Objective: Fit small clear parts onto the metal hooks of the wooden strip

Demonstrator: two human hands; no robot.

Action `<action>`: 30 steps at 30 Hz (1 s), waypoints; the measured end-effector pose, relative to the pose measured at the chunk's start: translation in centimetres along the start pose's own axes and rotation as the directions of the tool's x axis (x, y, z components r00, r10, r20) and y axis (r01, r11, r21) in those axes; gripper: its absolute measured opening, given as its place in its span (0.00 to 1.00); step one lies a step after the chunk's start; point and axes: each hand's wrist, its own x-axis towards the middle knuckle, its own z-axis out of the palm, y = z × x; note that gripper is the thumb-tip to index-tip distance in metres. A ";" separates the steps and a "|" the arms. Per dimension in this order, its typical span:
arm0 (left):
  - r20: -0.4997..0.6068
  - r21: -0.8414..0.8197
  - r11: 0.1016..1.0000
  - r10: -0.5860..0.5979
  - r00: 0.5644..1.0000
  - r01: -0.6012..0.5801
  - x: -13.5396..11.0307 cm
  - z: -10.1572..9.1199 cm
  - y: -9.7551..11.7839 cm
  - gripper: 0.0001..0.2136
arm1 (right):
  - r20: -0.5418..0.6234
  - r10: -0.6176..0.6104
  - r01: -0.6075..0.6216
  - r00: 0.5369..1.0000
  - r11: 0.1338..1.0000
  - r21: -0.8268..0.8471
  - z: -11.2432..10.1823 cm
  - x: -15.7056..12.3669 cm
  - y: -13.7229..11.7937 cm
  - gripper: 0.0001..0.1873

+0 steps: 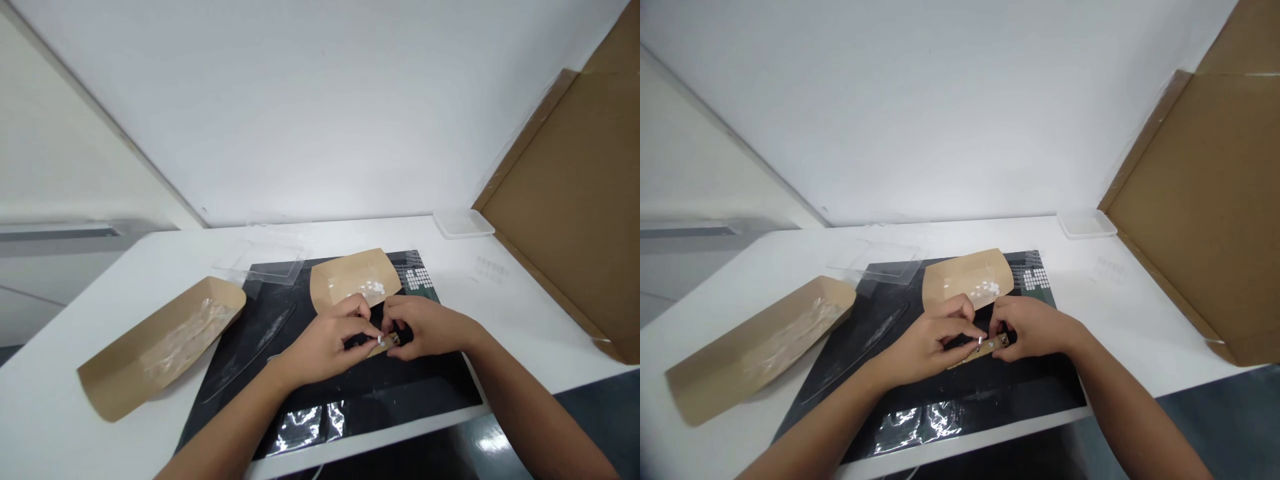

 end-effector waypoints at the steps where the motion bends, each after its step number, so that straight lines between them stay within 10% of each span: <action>1: -0.005 -0.002 1.000 0.006 1.000 -0.006 0.0 0.0 0.0 0.06 | -0.015 0.004 -0.004 1.000 1.000 -0.002 -0.1 0.0 -0.1 0.12; 20: -0.010 0.044 0.999 -0.007 1.000 0.007 0.1 -0.1 0.1 0.06 | -0.198 -0.034 0.011 0.980 0.993 -0.117 -0.5 -0.3 -0.8 0.10; 30: -0.023 0.054 0.999 0.008 1.000 -0.007 0.1 0.1 0.1 0.07 | -0.045 0.012 -0.008 0.999 0.997 0.074 -1.0 -2.1 -0.2 0.16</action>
